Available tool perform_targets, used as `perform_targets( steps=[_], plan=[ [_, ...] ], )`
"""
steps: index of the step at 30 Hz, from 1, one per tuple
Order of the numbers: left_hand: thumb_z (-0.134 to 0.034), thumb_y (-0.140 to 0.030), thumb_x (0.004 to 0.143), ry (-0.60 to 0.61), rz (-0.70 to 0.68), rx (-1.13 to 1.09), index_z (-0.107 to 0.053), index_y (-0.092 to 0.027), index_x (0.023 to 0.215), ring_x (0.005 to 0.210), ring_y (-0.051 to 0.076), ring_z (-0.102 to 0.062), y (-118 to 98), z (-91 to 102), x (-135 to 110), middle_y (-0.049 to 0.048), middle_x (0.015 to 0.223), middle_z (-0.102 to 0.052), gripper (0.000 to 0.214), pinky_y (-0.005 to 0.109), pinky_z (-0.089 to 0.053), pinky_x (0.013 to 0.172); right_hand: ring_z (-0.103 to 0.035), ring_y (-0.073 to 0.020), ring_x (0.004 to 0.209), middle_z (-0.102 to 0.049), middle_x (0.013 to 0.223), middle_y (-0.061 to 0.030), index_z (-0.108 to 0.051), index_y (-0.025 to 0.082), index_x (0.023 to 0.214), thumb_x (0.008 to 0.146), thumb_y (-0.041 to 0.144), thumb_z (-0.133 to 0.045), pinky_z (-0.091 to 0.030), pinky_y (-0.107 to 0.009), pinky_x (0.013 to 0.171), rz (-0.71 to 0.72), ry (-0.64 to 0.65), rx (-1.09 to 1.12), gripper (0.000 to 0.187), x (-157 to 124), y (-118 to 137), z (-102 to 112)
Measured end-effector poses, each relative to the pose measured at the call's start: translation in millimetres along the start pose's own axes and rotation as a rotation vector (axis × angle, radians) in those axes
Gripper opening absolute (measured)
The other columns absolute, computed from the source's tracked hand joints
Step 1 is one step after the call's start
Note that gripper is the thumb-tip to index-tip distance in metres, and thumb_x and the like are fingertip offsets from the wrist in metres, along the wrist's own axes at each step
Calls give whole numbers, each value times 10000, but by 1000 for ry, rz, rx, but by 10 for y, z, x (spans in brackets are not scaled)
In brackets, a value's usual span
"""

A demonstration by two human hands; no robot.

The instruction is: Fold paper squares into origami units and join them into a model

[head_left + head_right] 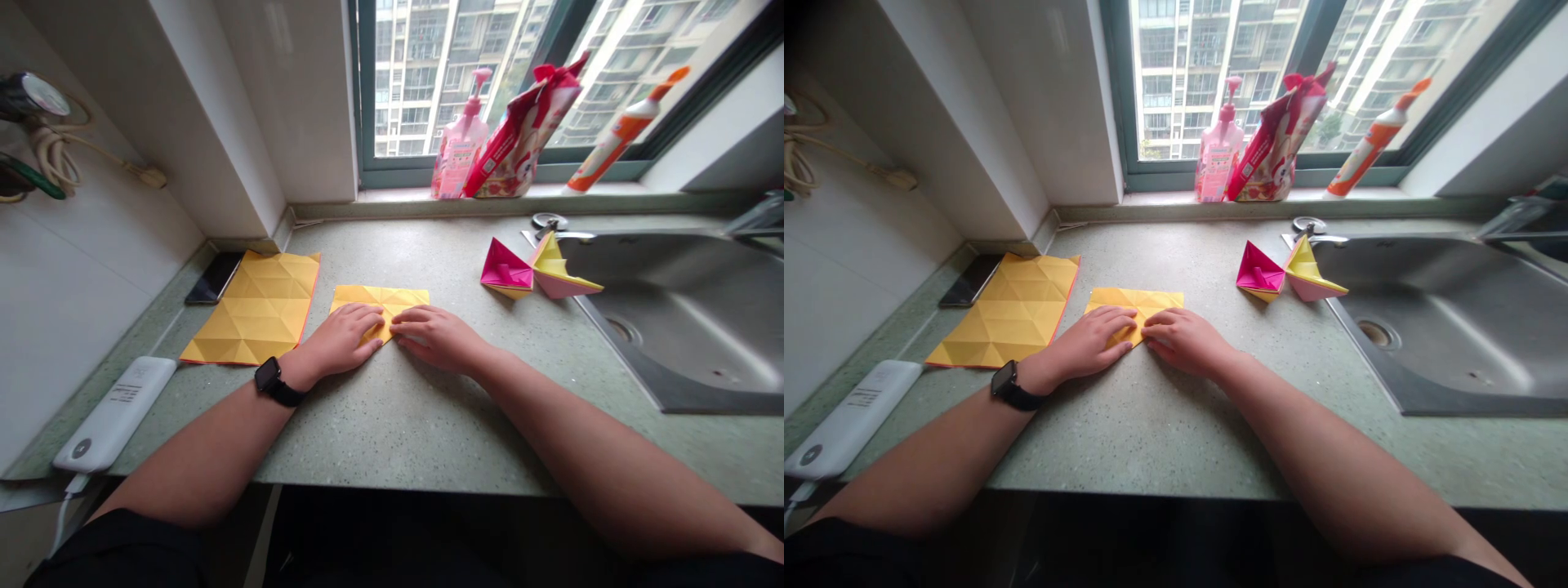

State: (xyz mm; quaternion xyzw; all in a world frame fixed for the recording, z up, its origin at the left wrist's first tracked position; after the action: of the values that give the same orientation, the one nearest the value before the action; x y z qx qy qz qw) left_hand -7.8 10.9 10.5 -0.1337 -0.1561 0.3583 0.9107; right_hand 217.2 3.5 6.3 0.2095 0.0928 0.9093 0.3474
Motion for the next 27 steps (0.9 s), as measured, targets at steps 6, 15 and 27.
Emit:
perform_targets(
  steps=[6,15,27],
  plan=[
    [-643,-369,1067,22,-5,-27,-703,-214,1408,1484,314,-570,27,12,-3,119,1566,-660,379,535,-427,1300,-771,-231,1125,-819,1299,-55,-872,342,1183,1051,295,-715,-615,-432,1028,1,17,14,210,-12,4,20],
    [-540,-302,1110,-2,63,-35,-741,-229,1353,1446,286,-609,64,-5,48,79,1528,-700,324,525,-454,1269,-777,-244,1121,-815,1298,-80,-873,303,1170,1028,270,-735,-619,-422,1010,-16,35,14,201,-4,18,22],
    [-656,-312,1060,-5,78,-15,-761,-238,1286,1455,297,-606,62,-4,59,76,1547,-689,260,529,-447,1262,-763,-240,1103,-803,1224,-85,-845,269,1193,1006,235,-732,-625,-411,993,53,101,54,221,-7,196,-2]
  ],
)
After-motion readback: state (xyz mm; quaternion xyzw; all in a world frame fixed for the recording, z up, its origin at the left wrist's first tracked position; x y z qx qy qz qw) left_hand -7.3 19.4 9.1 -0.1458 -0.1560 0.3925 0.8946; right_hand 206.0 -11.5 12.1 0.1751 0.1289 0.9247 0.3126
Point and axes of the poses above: each hand's wrist, its own x-axis towards the middle knuckle, its own z-axis out of the back of the hand, y = z × x, the point moved 3 cm from there along x, towards the middle knuckle
